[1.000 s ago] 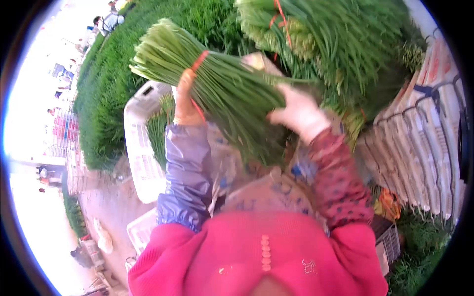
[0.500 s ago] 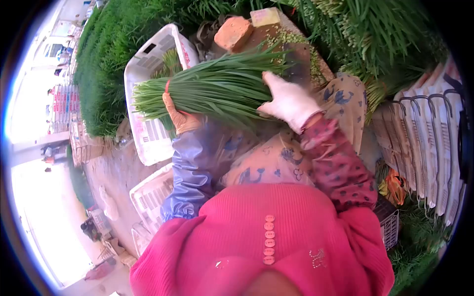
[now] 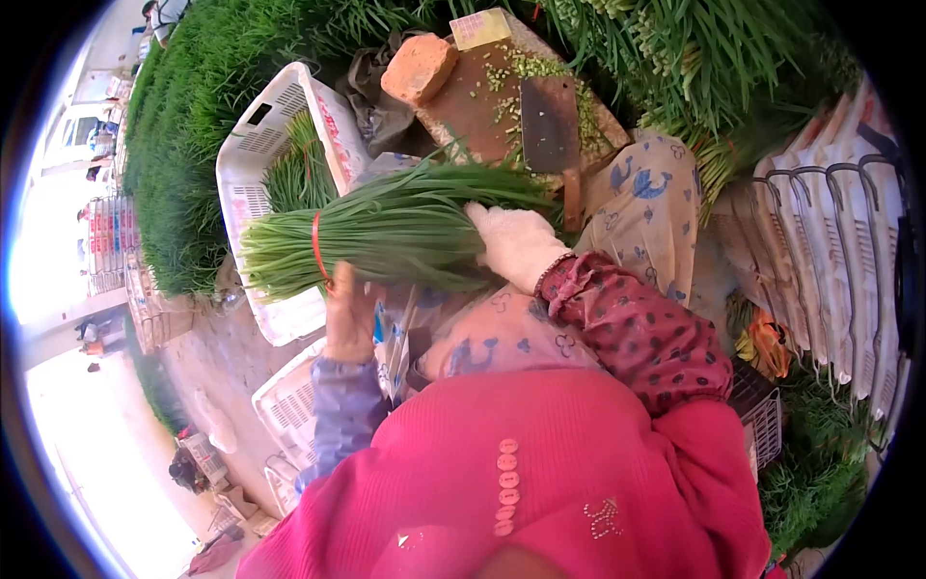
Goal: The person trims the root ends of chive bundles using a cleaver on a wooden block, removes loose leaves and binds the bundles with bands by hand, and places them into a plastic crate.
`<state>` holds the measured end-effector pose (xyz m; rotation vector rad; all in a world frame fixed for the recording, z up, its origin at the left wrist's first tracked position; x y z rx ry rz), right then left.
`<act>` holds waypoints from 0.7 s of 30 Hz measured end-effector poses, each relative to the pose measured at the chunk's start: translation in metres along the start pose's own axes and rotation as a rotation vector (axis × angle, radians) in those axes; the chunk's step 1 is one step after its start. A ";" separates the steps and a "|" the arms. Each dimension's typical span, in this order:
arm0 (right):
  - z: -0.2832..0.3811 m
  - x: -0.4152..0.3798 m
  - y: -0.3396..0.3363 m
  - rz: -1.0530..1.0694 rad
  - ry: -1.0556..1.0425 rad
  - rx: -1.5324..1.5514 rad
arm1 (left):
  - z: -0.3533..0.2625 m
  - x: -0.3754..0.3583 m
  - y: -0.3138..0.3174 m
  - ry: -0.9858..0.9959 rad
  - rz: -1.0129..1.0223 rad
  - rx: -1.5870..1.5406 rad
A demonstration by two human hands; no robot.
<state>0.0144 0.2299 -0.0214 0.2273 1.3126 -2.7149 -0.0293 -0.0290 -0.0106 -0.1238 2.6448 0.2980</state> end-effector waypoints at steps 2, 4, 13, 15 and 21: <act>-0.004 0.005 -0.005 -0.119 -0.019 -0.030 | -0.007 -0.030 -0.019 -0.105 0.064 0.655; -0.002 0.010 -0.012 -0.200 -0.046 -0.126 | -0.028 -0.065 0.016 -0.276 0.329 0.693; 0.051 -0.008 -0.074 -0.612 -0.415 -0.251 | -0.074 0.033 0.162 0.598 0.674 1.210; 0.047 -0.004 -0.074 -0.615 -0.301 -0.271 | -0.047 0.051 0.179 0.261 0.765 0.977; 0.015 -0.019 -0.040 0.056 -0.101 -0.090 | -0.052 0.101 0.153 0.542 0.231 1.316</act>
Point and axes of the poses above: each hand's wrist, its own x-axis towards the middle knuckle, its own y-axis out of the palm, z = x × y, the point moved 10 cm from there along x, towards the middle knuckle, and after that the axes turned 11 degrees about -z, right-handed, at the moved point
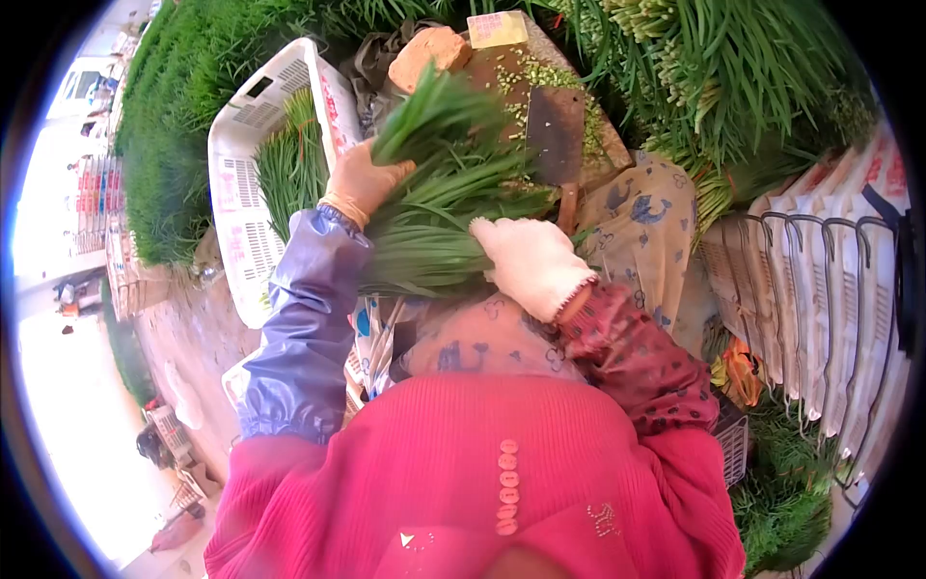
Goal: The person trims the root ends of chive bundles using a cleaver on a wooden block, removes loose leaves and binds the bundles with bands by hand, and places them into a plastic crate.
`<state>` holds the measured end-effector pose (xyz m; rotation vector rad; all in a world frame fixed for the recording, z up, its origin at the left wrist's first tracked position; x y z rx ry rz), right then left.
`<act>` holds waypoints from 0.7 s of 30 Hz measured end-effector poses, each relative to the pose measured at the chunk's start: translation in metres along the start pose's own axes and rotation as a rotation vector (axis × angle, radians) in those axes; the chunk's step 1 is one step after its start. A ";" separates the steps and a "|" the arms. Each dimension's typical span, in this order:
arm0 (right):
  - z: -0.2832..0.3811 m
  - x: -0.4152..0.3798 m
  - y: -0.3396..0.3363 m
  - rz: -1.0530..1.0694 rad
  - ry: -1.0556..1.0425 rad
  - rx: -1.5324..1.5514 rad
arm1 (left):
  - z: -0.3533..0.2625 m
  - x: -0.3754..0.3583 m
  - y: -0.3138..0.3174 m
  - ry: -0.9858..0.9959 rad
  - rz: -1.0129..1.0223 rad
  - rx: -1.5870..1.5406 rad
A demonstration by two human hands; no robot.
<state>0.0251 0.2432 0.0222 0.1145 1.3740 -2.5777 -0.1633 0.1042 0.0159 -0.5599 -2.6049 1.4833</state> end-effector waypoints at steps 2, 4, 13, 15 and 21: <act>0.004 -0.013 -0.005 -0.018 0.006 -0.012 | 0.011 -0.004 -0.016 -0.030 -0.191 -0.153; 0.002 -0.019 -0.010 -0.045 0.033 0.006 | 0.022 -0.015 -0.029 -0.100 -0.277 -0.215; -0.037 -0.018 -0.080 -0.502 0.087 0.013 | -0.004 -0.067 -0.052 -0.104 -0.523 -0.182; -0.039 -0.018 -0.118 -0.712 0.141 -0.090 | -0.007 -0.072 -0.051 -0.123 -0.532 -0.198; 0.070 0.015 -0.112 -0.782 -0.338 0.078 | -0.033 -0.102 -0.079 -0.022 -0.650 -0.131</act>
Point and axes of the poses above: each hand's wrist, its own x-axis towards the middle knuckle, its own y-axis out of the palm, z = x × y, the point moved 10 cm from there along x, towards the middle knuckle, and after that the axes turned 11 degrees about -z, right-handed, at the moved point
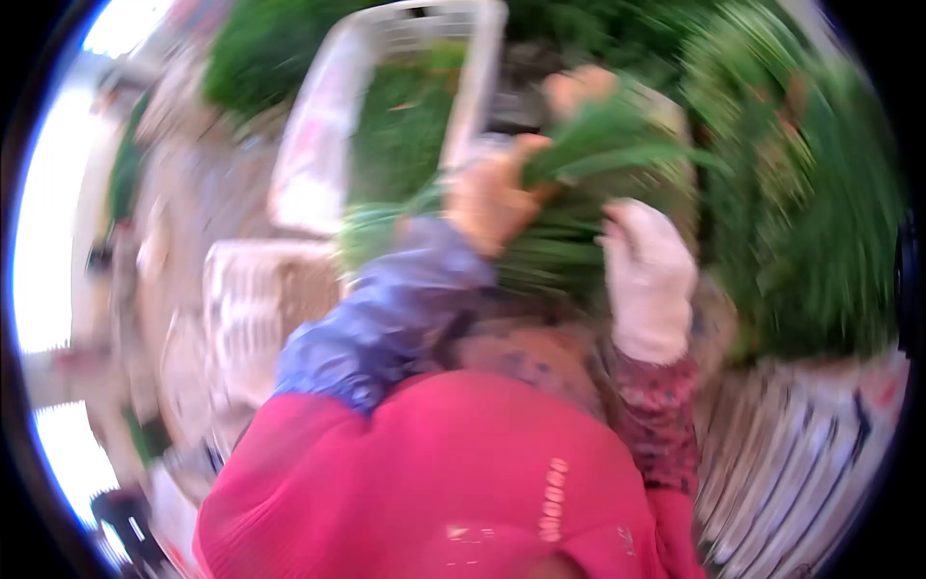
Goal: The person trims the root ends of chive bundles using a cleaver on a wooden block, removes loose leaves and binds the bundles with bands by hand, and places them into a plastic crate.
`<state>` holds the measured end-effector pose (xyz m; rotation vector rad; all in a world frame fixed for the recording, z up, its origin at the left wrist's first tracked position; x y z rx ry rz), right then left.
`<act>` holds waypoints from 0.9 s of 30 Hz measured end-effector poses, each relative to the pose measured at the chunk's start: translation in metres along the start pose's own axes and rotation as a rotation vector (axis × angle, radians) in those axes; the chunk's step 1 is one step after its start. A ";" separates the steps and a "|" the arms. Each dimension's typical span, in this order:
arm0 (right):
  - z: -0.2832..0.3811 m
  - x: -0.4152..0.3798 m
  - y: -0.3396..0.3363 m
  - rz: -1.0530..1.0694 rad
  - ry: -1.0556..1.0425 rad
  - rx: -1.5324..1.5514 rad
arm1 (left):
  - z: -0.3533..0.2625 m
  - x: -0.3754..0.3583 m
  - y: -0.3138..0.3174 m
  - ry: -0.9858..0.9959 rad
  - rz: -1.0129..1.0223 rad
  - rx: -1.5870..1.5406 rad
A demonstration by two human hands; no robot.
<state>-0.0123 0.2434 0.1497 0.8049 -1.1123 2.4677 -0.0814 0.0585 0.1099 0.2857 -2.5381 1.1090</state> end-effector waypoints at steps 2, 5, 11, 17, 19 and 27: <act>-0.023 0.001 0.031 0.146 0.271 -0.101 | 0.008 -0.008 0.012 -0.064 0.097 -0.117; -0.096 -0.029 0.046 0.178 0.396 0.018 | -0.010 -0.020 0.026 -0.050 0.187 -0.018; -0.182 -0.041 0.030 0.146 0.724 0.129 | -0.009 -0.025 0.037 -0.068 0.349 0.048; -0.134 -0.037 -0.012 -0.004 0.755 0.378 | -0.007 -0.020 0.049 -0.094 0.345 0.002; -0.069 -0.037 0.013 0.228 0.404 0.379 | -0.003 -0.019 0.048 -0.109 0.290 -0.010; -0.063 -0.113 0.090 0.959 0.354 -0.032 | -0.011 -0.026 0.073 -0.017 0.389 0.064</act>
Point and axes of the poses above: each hand's wrist, its own x-axis towards the middle knuckle, its own y-axis out of the palm, z = x × y, the point moved 10 cm from there along x, towards the middle knuckle, and after that the axes turned 11 degrees about -z, right-handed, at the moved point
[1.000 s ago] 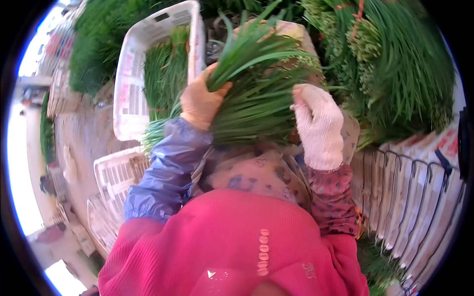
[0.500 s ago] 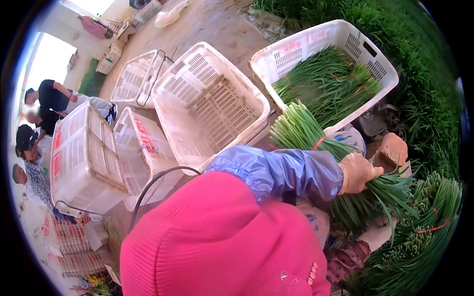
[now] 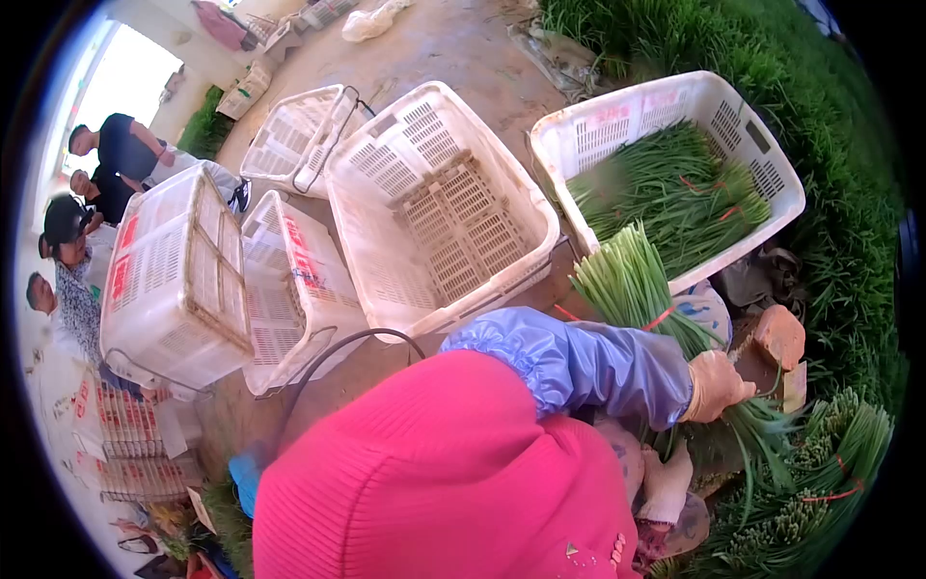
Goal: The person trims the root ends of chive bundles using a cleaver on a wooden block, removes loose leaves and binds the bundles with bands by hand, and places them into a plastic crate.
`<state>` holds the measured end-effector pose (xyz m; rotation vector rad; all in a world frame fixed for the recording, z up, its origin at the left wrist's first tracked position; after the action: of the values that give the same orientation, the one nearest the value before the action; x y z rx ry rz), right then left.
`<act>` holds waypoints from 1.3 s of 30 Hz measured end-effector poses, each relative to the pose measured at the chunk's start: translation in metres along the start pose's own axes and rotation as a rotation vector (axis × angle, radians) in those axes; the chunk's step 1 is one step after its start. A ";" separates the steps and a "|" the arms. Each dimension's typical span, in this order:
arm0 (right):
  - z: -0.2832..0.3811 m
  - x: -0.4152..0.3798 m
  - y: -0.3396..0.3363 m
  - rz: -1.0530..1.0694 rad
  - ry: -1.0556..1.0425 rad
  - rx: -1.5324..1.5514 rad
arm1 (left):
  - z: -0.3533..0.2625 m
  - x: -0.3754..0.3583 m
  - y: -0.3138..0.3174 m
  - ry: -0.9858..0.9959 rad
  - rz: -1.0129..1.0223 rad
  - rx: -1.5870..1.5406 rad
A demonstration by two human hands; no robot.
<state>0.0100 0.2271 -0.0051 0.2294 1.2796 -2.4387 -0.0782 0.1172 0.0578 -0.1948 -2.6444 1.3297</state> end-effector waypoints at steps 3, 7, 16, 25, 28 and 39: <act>-0.007 -0.011 -0.015 -0.074 0.026 0.155 | -0.007 0.003 0.001 0.025 -0.008 -0.022; -0.077 -0.049 -0.037 -0.094 0.248 -0.144 | -0.016 0.009 0.017 -0.015 0.061 -0.077; -0.058 -0.102 -0.151 -0.496 0.315 -0.157 | 0.008 0.000 -0.063 -0.051 -0.400 -0.291; 0.061 -0.079 -0.149 -0.903 -0.368 0.057 | 0.037 0.001 -0.050 -0.065 -0.407 -0.421; 0.059 -0.077 -0.117 -0.633 -0.334 0.256 | 0.049 -0.003 -0.049 -0.092 -0.401 -0.496; -0.057 -0.093 -0.136 -0.832 0.294 0.209 | 0.029 -0.021 -0.051 0.025 -0.427 -0.582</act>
<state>0.0394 0.3672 0.0944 0.1237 1.4367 -3.3551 -0.0655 0.0603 0.0800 0.2671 -2.7617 0.4145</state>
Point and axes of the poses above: each hand's wrist, its own x-axis towards the middle knuckle, its own y-axis out of the palm, z = x × y, the point moved 10 cm from there along x, towards the middle knuckle, and after that the axes turned 11 degrees about -z, right-handed, at the moved point
